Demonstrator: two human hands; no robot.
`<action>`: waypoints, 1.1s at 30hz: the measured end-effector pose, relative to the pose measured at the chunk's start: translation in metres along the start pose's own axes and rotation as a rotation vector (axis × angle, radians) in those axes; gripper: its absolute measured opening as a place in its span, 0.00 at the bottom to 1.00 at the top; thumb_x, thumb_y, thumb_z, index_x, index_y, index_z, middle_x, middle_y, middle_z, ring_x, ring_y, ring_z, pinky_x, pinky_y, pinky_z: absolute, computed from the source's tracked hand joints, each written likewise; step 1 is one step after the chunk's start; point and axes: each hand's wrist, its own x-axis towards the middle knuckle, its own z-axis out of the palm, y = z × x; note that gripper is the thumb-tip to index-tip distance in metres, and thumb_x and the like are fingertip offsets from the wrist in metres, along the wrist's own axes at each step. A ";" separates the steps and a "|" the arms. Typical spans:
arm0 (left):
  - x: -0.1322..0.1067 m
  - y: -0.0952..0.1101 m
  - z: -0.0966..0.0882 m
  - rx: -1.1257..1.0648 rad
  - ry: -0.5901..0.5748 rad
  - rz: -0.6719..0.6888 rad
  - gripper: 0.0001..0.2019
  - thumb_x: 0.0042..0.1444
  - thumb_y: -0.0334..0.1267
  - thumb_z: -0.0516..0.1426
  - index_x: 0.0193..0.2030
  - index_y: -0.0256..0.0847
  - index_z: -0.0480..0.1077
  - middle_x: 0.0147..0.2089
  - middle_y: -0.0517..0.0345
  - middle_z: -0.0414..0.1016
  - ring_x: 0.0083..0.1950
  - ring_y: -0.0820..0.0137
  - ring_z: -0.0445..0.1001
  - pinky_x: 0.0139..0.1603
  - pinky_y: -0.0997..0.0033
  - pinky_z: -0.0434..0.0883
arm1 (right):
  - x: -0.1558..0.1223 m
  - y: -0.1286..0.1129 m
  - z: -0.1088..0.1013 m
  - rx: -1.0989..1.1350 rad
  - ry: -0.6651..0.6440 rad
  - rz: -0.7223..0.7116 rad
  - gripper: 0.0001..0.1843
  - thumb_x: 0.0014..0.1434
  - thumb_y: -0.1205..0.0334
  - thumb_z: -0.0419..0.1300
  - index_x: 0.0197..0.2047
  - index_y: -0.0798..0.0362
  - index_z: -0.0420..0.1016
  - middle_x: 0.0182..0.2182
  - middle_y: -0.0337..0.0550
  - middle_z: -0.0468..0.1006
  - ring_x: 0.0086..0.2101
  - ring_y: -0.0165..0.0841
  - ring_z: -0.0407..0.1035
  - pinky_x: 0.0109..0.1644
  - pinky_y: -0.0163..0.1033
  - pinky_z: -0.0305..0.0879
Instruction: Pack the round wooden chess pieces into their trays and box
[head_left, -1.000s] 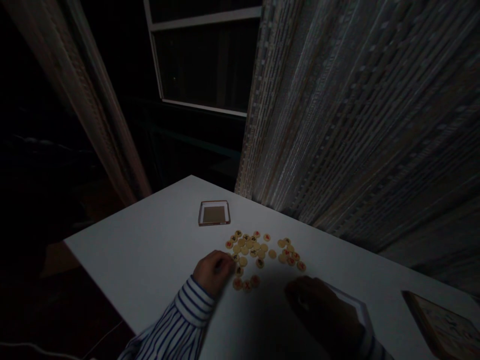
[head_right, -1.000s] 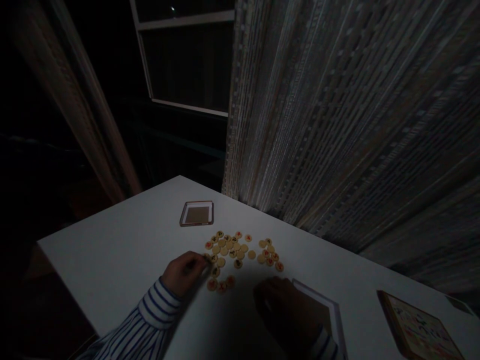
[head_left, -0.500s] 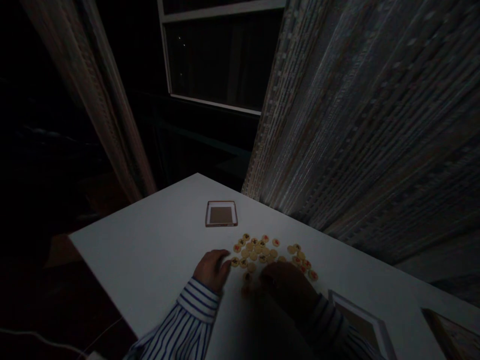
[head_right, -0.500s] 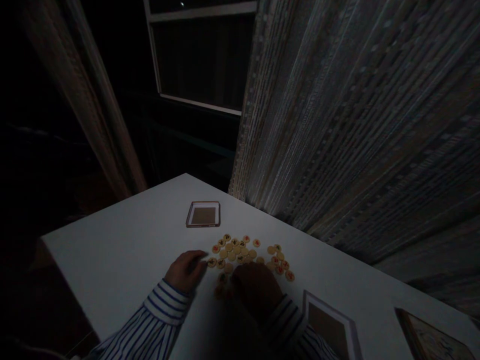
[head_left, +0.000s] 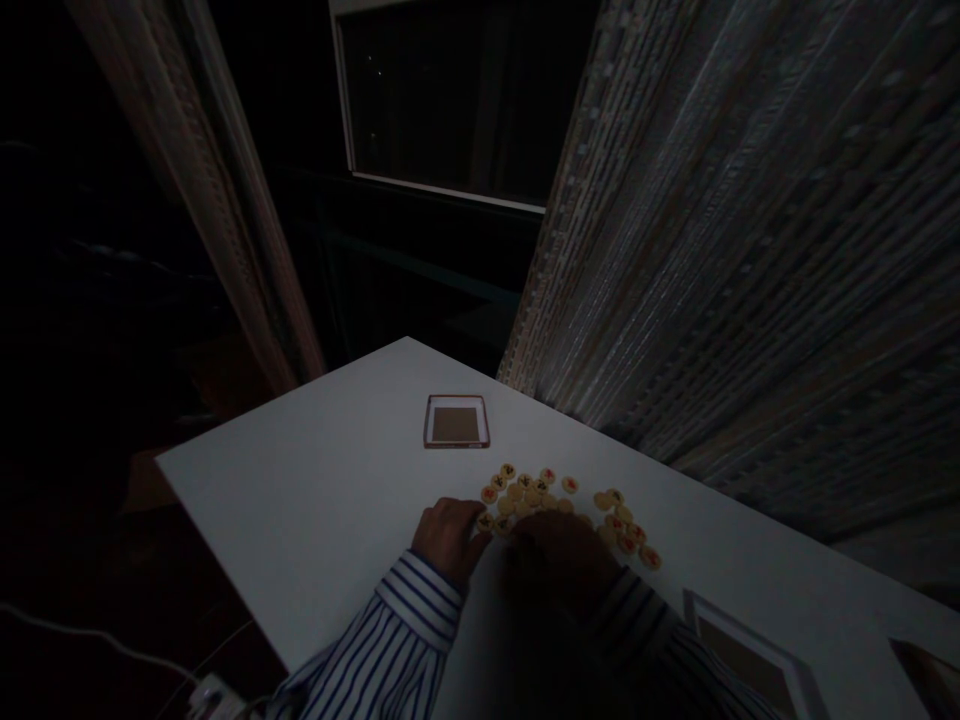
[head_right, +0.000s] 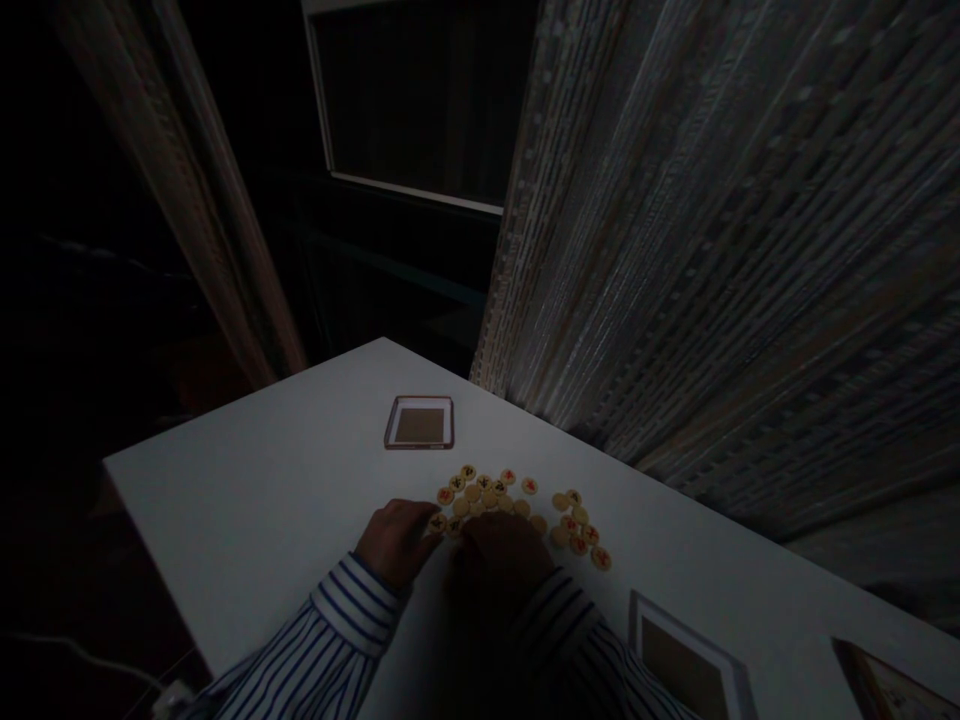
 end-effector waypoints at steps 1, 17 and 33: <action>0.001 0.000 0.000 -0.011 -0.008 0.005 0.14 0.47 0.34 0.57 0.43 0.41 0.71 0.39 0.51 0.76 0.43 0.60 0.70 0.43 0.60 0.67 | 0.001 0.000 0.000 0.006 -0.002 0.001 0.13 0.55 0.61 0.51 0.39 0.53 0.74 0.36 0.46 0.77 0.37 0.35 0.69 0.38 0.37 0.57; 0.001 0.007 -0.010 -0.419 0.200 0.066 0.12 0.48 0.31 0.52 0.40 0.39 0.68 0.38 0.52 0.73 0.39 0.69 0.72 0.39 0.69 0.71 | -0.001 0.000 -0.002 -0.007 0.026 -0.033 0.13 0.57 0.62 0.49 0.37 0.53 0.74 0.33 0.45 0.77 0.35 0.34 0.69 0.36 0.37 0.56; -0.001 0.008 -0.013 -1.104 0.125 -0.292 0.16 0.40 0.39 0.61 0.38 0.36 0.73 0.41 0.50 0.77 0.41 0.66 0.75 0.43 0.70 0.72 | -0.012 -0.001 0.004 0.134 0.168 -0.065 0.12 0.56 0.64 0.50 0.39 0.53 0.73 0.34 0.43 0.76 0.34 0.31 0.68 0.37 0.36 0.57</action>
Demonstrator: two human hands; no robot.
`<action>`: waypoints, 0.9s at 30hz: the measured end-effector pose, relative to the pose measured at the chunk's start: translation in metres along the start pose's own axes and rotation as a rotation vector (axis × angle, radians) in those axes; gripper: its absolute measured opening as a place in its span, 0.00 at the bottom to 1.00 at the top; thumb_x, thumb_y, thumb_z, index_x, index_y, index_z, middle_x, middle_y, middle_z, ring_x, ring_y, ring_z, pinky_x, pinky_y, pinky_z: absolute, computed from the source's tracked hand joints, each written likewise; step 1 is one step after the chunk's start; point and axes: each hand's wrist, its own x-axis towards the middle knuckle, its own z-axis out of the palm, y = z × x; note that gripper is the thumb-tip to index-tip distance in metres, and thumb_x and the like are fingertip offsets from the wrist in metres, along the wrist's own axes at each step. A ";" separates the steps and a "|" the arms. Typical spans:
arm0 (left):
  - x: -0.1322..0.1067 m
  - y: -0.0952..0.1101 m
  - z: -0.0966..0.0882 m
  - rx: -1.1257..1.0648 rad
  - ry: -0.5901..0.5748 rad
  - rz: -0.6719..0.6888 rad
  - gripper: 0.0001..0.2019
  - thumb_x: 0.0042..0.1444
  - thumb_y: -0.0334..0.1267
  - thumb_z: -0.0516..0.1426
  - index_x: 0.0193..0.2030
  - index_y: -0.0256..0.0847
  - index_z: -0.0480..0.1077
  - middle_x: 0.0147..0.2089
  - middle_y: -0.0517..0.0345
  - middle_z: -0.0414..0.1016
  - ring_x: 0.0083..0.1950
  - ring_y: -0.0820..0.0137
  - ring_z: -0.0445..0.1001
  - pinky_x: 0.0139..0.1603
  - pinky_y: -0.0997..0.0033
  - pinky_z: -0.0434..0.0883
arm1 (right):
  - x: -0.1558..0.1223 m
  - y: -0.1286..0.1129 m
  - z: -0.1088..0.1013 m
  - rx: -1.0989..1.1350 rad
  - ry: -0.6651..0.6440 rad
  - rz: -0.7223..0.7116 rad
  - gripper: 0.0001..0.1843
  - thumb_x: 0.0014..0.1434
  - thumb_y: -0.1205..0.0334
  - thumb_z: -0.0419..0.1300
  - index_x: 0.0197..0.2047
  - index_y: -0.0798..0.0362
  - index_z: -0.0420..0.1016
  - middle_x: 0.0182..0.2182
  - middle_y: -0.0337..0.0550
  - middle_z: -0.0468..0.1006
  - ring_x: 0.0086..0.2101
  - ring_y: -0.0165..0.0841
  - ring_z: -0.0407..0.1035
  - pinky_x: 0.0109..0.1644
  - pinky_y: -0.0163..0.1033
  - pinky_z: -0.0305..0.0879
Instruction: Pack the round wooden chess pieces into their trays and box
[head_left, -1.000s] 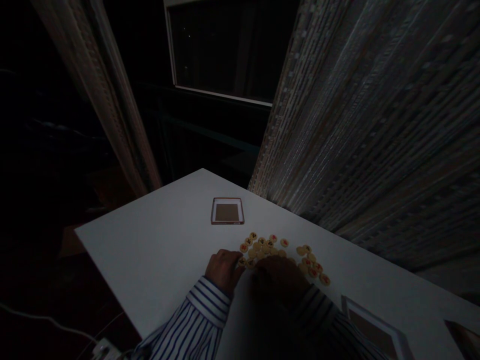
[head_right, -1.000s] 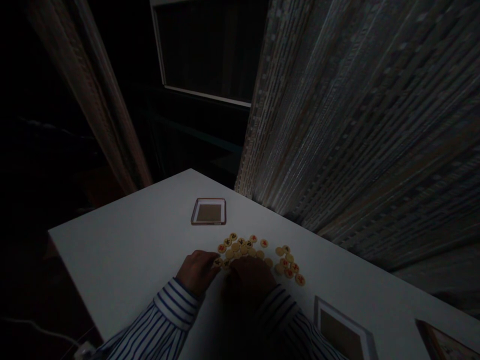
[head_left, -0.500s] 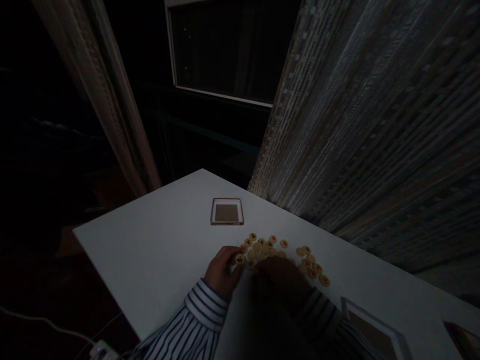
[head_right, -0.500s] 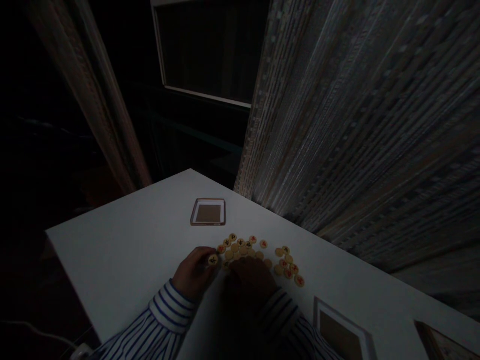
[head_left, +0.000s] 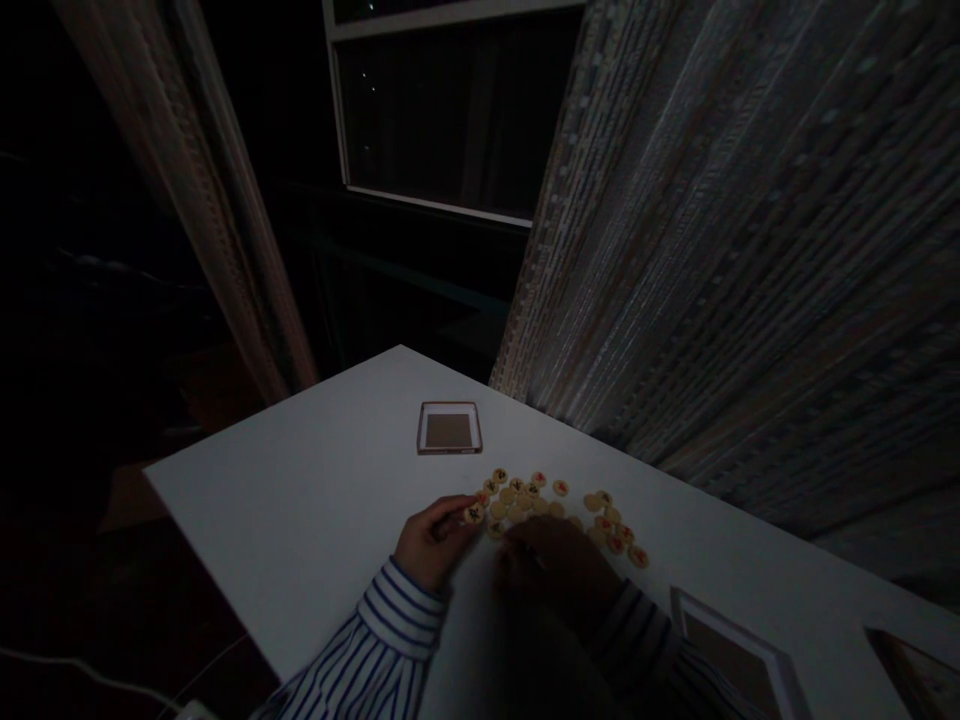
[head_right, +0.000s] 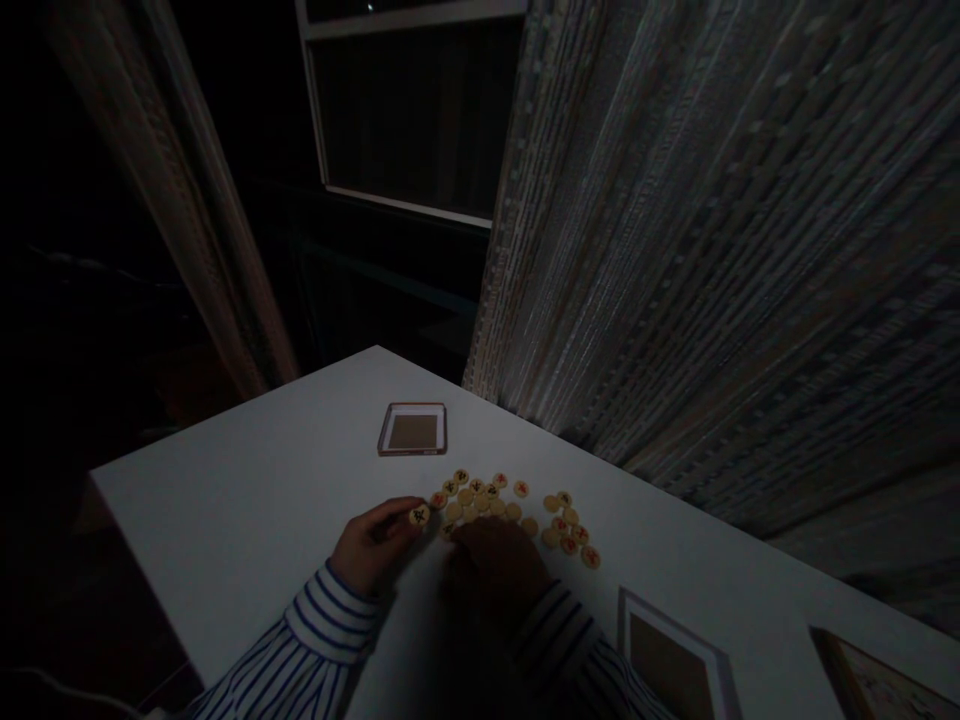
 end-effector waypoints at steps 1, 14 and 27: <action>-0.001 0.001 0.000 -0.055 0.007 -0.028 0.17 0.39 0.39 0.62 0.39 0.35 0.73 0.40 0.50 0.77 0.41 0.66 0.75 0.43 0.69 0.72 | 0.000 -0.001 -0.001 0.004 0.012 0.007 0.12 0.56 0.64 0.50 0.39 0.53 0.74 0.33 0.44 0.76 0.34 0.31 0.68 0.37 0.36 0.57; -0.008 0.009 0.002 -0.158 -0.023 -0.155 0.22 0.30 0.44 0.67 0.33 0.34 0.73 0.35 0.49 0.79 0.39 0.63 0.76 0.45 0.63 0.72 | -0.018 -0.009 -0.015 0.029 0.147 -0.068 0.12 0.54 0.68 0.49 0.35 0.54 0.74 0.30 0.45 0.77 0.32 0.32 0.69 0.36 0.35 0.61; -0.032 0.026 0.035 -0.204 -0.167 -0.253 0.15 0.35 0.41 0.65 0.30 0.34 0.72 0.26 0.55 0.77 0.26 0.72 0.74 0.28 0.75 0.70 | -0.038 -0.016 -0.034 0.107 0.203 -0.124 0.11 0.56 0.65 0.50 0.37 0.53 0.73 0.29 0.43 0.76 0.30 0.30 0.67 0.34 0.34 0.59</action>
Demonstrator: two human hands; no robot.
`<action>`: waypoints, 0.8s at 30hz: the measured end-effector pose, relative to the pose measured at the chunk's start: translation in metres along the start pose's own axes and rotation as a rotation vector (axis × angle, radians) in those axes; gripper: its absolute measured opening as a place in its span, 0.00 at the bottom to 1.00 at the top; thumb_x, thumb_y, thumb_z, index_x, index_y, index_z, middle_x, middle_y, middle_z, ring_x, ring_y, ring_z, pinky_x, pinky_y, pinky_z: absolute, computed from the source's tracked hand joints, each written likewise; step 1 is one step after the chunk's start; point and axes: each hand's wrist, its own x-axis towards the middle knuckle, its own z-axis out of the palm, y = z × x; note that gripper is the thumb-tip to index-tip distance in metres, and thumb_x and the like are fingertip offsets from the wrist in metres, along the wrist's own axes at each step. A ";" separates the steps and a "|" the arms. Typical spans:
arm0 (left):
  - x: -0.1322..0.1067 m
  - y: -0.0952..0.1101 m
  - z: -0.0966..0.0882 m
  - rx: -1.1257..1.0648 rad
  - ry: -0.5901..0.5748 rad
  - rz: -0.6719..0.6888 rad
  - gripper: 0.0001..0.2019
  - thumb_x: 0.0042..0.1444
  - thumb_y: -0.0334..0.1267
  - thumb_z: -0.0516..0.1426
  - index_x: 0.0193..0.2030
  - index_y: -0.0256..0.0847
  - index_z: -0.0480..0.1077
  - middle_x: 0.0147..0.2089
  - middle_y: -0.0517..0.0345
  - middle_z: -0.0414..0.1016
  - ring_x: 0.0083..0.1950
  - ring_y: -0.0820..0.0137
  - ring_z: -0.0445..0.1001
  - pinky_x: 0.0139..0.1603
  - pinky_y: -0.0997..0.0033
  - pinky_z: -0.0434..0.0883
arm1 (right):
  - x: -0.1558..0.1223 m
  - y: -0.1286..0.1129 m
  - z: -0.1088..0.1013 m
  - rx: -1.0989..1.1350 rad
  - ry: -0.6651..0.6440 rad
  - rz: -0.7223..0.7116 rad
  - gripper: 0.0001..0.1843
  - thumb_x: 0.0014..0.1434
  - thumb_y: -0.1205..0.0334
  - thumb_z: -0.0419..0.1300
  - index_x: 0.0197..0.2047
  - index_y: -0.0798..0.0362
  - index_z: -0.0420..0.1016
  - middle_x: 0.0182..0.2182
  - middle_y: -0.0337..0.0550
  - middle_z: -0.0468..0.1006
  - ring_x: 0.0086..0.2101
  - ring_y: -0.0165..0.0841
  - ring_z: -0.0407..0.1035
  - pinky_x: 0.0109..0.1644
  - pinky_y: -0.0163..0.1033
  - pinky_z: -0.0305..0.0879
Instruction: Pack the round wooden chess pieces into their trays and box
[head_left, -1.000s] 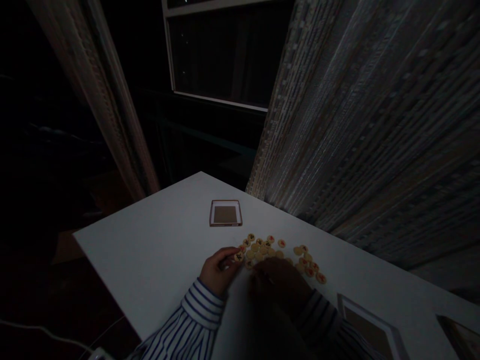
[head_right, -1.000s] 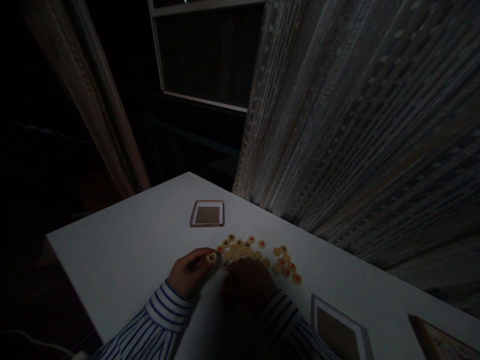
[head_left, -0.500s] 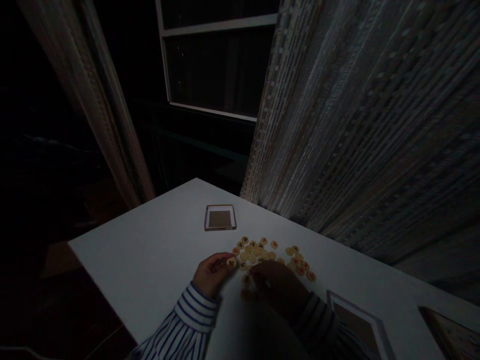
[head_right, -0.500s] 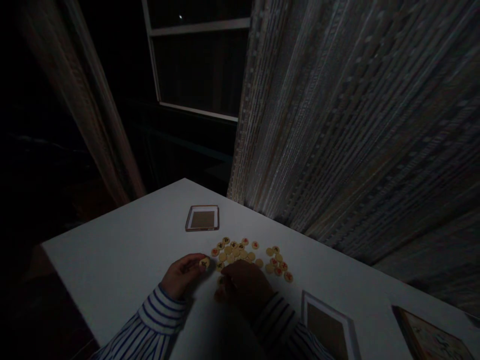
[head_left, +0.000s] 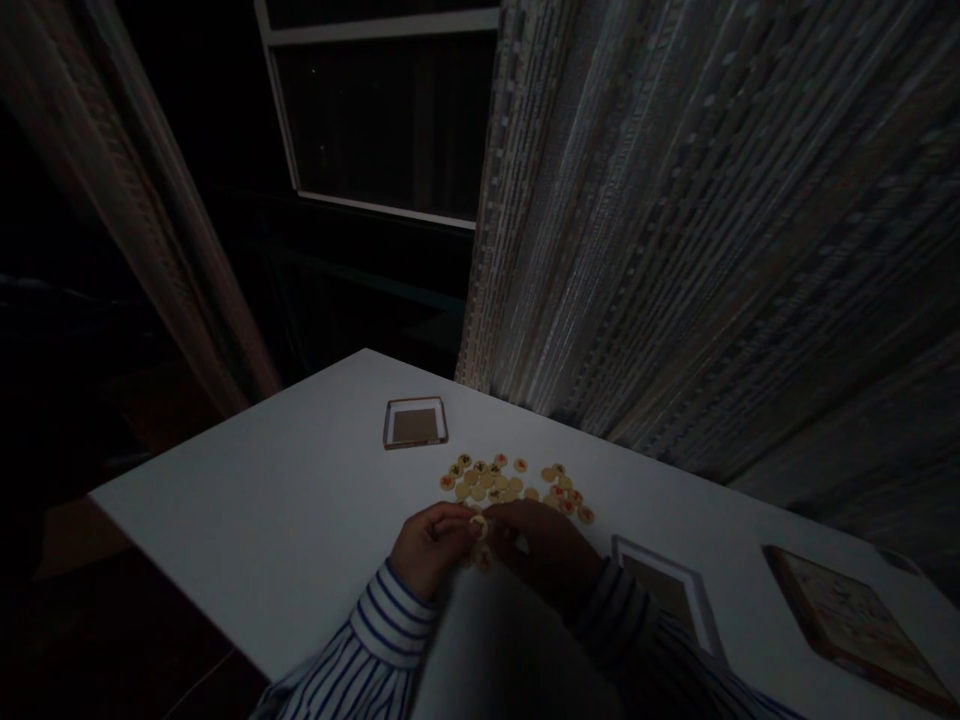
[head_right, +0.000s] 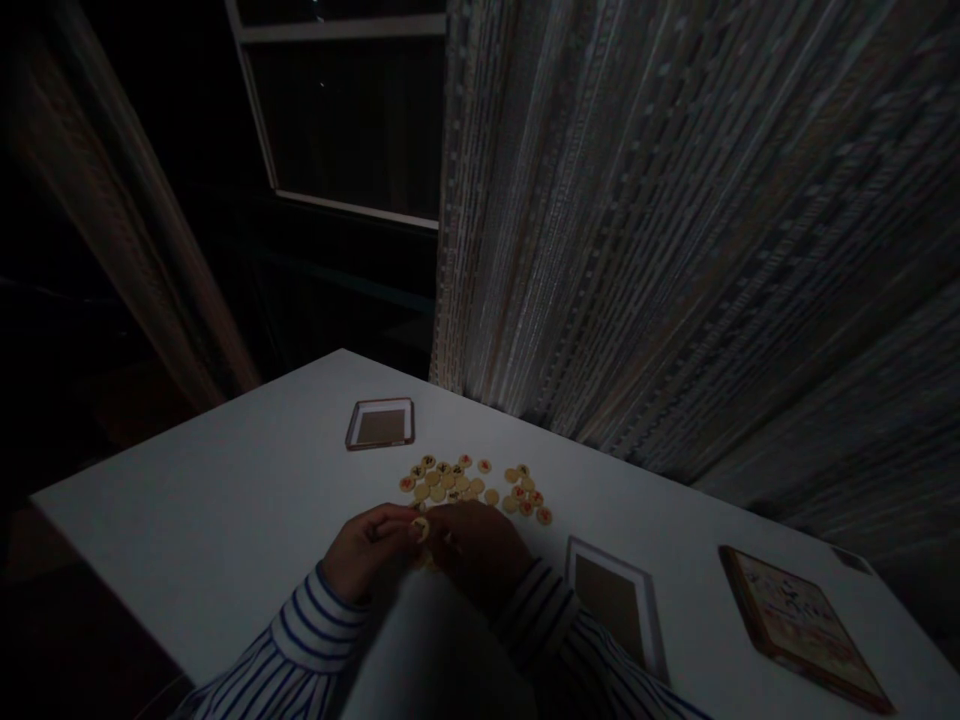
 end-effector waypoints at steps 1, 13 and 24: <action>-0.001 0.001 0.003 0.023 -0.011 -0.006 0.15 0.36 0.41 0.65 0.30 0.34 0.72 0.26 0.54 0.77 0.26 0.72 0.74 0.29 0.75 0.70 | -0.002 0.000 -0.001 0.009 0.003 -0.012 0.11 0.57 0.64 0.50 0.38 0.53 0.73 0.30 0.42 0.76 0.30 0.30 0.67 0.34 0.34 0.59; -0.012 0.002 0.046 0.202 -0.059 0.025 0.19 0.37 0.49 0.62 0.30 0.35 0.75 0.29 0.52 0.78 0.28 0.70 0.73 0.30 0.72 0.69 | -0.047 0.014 -0.017 -0.162 0.144 -0.029 0.11 0.58 0.57 0.52 0.37 0.53 0.73 0.26 0.42 0.73 0.28 0.31 0.65 0.32 0.36 0.55; -0.026 -0.009 0.077 0.203 -0.125 -0.070 0.13 0.33 0.41 0.63 0.27 0.35 0.75 0.26 0.53 0.78 0.25 0.72 0.71 0.26 0.74 0.66 | -0.091 0.016 -0.024 -0.199 0.324 -0.042 0.08 0.56 0.59 0.55 0.36 0.53 0.70 0.28 0.43 0.75 0.28 0.30 0.67 0.31 0.36 0.60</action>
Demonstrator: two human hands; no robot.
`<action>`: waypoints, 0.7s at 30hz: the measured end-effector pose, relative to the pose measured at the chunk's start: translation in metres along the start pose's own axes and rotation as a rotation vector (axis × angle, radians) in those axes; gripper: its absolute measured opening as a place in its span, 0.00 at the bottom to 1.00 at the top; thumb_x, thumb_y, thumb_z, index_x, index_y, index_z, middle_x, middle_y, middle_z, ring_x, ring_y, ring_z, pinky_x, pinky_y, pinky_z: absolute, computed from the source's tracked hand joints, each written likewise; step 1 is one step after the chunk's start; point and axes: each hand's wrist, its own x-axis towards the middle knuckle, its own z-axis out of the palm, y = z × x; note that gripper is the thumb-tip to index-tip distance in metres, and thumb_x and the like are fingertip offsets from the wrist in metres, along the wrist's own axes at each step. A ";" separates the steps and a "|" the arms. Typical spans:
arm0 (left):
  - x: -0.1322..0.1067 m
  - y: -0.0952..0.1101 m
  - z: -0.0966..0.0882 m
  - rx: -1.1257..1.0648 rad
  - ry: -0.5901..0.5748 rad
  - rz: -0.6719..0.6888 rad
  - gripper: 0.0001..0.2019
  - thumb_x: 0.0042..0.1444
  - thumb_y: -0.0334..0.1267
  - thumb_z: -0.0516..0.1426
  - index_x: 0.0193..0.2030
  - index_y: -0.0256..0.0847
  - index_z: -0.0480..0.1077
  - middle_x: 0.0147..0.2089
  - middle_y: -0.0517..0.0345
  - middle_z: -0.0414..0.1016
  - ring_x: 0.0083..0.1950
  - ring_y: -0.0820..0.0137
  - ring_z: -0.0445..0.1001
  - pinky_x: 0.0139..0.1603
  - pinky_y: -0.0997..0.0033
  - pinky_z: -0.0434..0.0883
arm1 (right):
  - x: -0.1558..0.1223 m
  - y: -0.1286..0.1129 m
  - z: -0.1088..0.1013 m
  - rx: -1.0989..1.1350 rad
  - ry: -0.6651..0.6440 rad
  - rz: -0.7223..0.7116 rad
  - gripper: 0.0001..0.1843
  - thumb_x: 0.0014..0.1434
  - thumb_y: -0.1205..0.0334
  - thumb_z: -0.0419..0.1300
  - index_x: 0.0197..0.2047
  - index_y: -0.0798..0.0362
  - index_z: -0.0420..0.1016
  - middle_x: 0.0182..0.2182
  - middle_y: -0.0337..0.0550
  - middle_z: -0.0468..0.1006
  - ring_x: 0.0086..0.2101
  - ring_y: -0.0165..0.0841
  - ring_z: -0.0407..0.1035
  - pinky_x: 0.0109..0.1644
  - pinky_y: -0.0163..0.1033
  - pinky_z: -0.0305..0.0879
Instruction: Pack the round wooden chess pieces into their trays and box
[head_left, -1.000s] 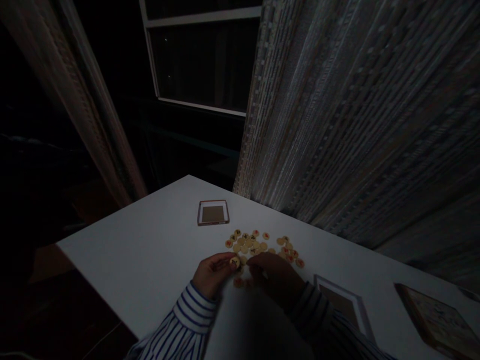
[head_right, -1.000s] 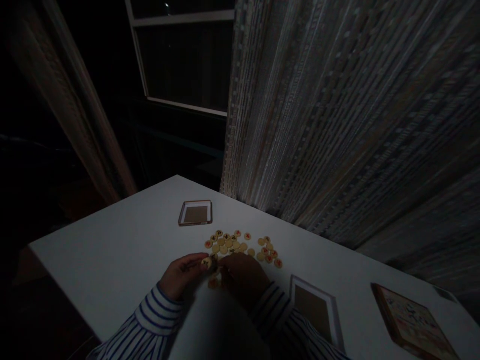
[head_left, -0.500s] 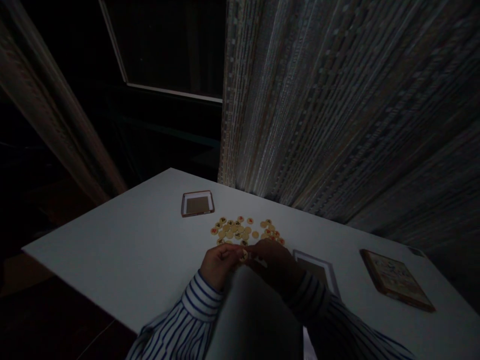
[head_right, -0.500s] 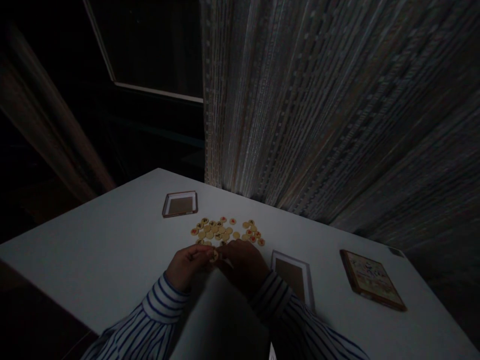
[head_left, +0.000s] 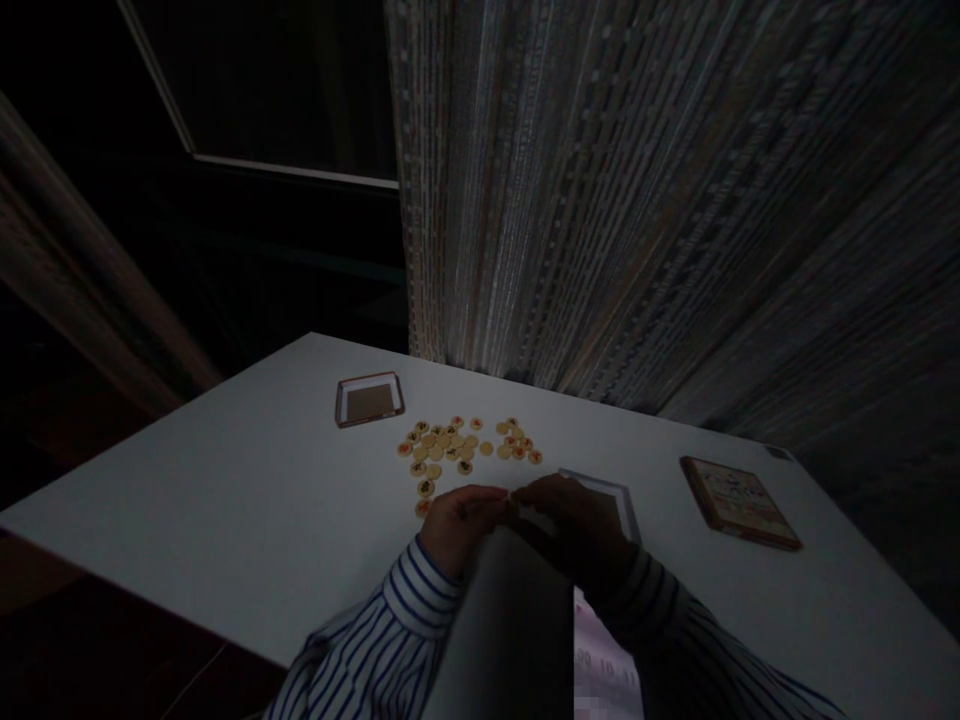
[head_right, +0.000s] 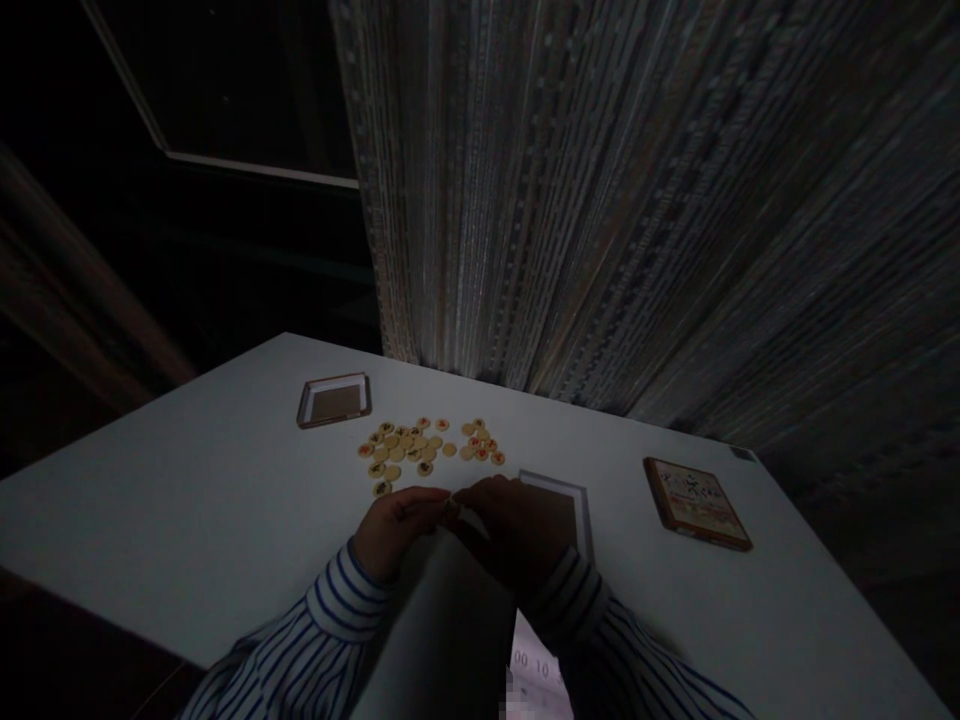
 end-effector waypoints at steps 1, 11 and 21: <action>-0.001 0.000 0.003 -0.005 -0.013 -0.009 0.13 0.33 0.41 0.63 0.27 0.35 0.75 0.26 0.52 0.78 0.26 0.71 0.72 0.26 0.74 0.66 | -0.003 0.001 -0.002 0.009 0.000 0.000 0.08 0.56 0.60 0.55 0.38 0.53 0.70 0.29 0.43 0.76 0.29 0.30 0.68 0.31 0.36 0.61; 0.000 -0.017 0.032 0.060 -0.123 0.027 0.13 0.40 0.43 0.61 0.29 0.34 0.76 0.25 0.52 0.77 0.25 0.72 0.70 0.27 0.73 0.66 | -0.031 0.014 -0.014 0.014 -0.024 0.050 0.06 0.55 0.63 0.56 0.36 0.53 0.71 0.30 0.44 0.76 0.32 0.32 0.69 0.35 0.39 0.65; 0.001 -0.014 0.051 0.147 -0.197 0.078 0.13 0.45 0.41 0.57 0.35 0.35 0.76 0.33 0.50 0.79 0.33 0.67 0.74 0.36 0.69 0.71 | -0.040 0.020 -0.026 -0.051 0.110 0.049 0.09 0.56 0.64 0.53 0.40 0.52 0.71 0.31 0.46 0.77 0.32 0.33 0.71 0.33 0.39 0.69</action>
